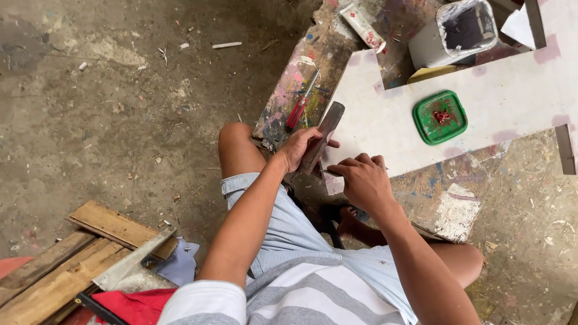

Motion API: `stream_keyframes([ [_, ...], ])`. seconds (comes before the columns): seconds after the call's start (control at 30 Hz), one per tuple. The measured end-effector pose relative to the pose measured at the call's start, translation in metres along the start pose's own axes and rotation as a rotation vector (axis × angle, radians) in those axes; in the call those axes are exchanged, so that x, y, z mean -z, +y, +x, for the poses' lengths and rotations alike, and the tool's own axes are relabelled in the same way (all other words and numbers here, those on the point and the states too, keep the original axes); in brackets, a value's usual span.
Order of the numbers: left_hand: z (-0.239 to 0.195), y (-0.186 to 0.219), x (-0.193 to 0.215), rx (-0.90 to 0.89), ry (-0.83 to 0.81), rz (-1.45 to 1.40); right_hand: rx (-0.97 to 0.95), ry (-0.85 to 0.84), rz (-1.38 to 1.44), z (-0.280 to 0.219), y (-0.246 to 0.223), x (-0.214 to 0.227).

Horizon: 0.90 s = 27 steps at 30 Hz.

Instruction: The person is finishing the edges of a large white letter 'T' by sanding with sandpaper and scraping with a metal tool to remove imperfections and smooth the surface.

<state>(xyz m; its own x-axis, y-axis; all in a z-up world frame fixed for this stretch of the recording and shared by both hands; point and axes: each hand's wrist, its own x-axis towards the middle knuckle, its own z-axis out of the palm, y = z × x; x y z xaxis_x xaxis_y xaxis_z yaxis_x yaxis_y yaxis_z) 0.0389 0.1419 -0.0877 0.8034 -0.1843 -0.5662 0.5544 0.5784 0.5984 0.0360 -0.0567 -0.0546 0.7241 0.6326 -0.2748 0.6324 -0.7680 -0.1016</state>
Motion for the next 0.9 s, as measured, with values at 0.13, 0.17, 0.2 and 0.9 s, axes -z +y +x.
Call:
stream_keyframes([
  [0.13, 0.026, -0.018, 0.016, -0.008, 0.026, -0.022, -0.019, -0.003, -0.006, -0.006, -0.006, 0.001],
  [0.17, 0.025, -0.018, 0.015, -0.009, 0.005, -0.017, -0.028, -0.032, -0.020, -0.008, -0.008, 0.002],
  [0.2, 0.025, -0.018, 0.014, -0.009, -0.015, -0.012, -0.037, -0.062, -0.032, -0.011, -0.010, 0.003],
  [0.9, 0.026, -0.017, 0.012, -0.052, 0.060, -0.032, -0.010, -0.019, 0.003, -0.049, -0.011, -0.018],
])
